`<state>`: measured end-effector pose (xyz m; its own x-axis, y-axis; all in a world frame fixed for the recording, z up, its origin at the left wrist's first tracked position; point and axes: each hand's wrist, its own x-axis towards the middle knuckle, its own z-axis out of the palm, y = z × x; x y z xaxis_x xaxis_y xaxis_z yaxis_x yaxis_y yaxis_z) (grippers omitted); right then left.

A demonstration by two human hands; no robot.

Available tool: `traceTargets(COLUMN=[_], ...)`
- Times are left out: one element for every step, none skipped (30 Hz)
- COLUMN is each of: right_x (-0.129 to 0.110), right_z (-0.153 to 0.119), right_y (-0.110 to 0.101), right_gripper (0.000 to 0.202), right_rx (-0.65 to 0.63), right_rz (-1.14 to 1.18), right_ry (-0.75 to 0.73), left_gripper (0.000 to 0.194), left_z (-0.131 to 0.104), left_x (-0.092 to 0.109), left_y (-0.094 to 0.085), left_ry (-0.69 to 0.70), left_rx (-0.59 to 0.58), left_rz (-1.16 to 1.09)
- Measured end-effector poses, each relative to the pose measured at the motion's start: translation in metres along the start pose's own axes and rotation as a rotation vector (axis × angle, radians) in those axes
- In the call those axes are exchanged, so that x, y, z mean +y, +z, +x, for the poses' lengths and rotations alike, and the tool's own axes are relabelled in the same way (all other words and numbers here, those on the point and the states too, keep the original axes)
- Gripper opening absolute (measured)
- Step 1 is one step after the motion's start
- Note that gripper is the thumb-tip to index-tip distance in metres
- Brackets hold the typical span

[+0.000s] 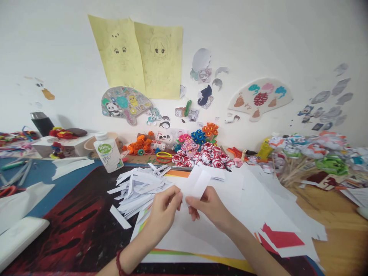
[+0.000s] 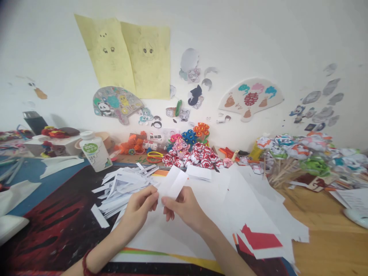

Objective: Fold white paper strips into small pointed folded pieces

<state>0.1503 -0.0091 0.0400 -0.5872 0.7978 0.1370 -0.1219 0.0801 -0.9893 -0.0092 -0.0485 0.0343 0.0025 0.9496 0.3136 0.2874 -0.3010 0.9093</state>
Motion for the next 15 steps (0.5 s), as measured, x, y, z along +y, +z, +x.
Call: traceTargets(right_x=[-0.001,-0.002,-0.002,-0.002,-0.002,-0.001,0.000,0.001,0.003,0.004,0.006,0.007,0.008,0.009,0.010], right_z=[0.000,0.000,0.000,0.000,-0.001,-0.001,-0.001,-0.001,0.000,0.000,0.001,0.002,0.003,0.004,0.005], right_y=[0.000,-0.001,-0.001,-0.002,-0.003,-0.004,-0.004,-0.005,-0.006,-0.006,-0.006,-0.007,-0.007,-0.007,-0.008], right_gripper=[0.025,0.025,0.024,0.023,0.021,0.019,0.018,0.018,0.018,0.019,0.021,0.022,0.025,0.027,0.030], right_rx=[-0.002,-0.005,-0.014,-0.029,-0.049,-0.069,-0.083,-0.091,-0.096,-0.098,-0.093,-0.078,-0.048,-0.001,0.061], right_rz=[-0.005,-0.010,-0.013,-0.016,-0.024,-0.038,-0.055,-0.073,-0.093,-0.108,-0.114,-0.115,-0.116,-0.121,-0.130], right_ry=[0.005,0.010,0.018,0.033,0.051,0.071,0.090,0.104,0.114,0.118,0.115,0.102,0.082,0.057,0.031], left_gripper=[0.036,0.036,0.037,0.037,0.036,0.035,0.032,0.029,0.026,0.023,0.022,0.021,0.021,0.020,0.019], left_z=[0.000,0.000,0.001,0.001,0.002,0.004,0.005,0.006,0.007,0.007,0.007,0.007,0.007,0.006,0.006], left_x=[0.000,0.000,0.000,0.000,-0.001,-0.001,-0.001,-0.001,-0.002,-0.002,-0.002,-0.001,-0.001,0.000,0.001], left_y=[0.000,0.000,0.000,-0.001,-0.001,-0.002,-0.003,-0.004,-0.005,-0.005,-0.006,-0.006,-0.005,-0.005,-0.004], left_ry=[-0.005,-0.010,-0.014,-0.018,-0.021,-0.024,-0.024,-0.021,-0.015,-0.008,-0.003,0.000,0.003,0.006,0.008], left_rx=[-0.003,-0.005,-0.004,0.001,0.009,0.019,0.030,0.039,0.049,0.054,0.058,0.059,0.058,0.051,0.036], left_rz=[-0.002,-0.003,-0.002,-0.001,-0.001,-0.005,-0.012,-0.020,-0.029,-0.035,-0.037,-0.032,-0.021,-0.001,0.025])
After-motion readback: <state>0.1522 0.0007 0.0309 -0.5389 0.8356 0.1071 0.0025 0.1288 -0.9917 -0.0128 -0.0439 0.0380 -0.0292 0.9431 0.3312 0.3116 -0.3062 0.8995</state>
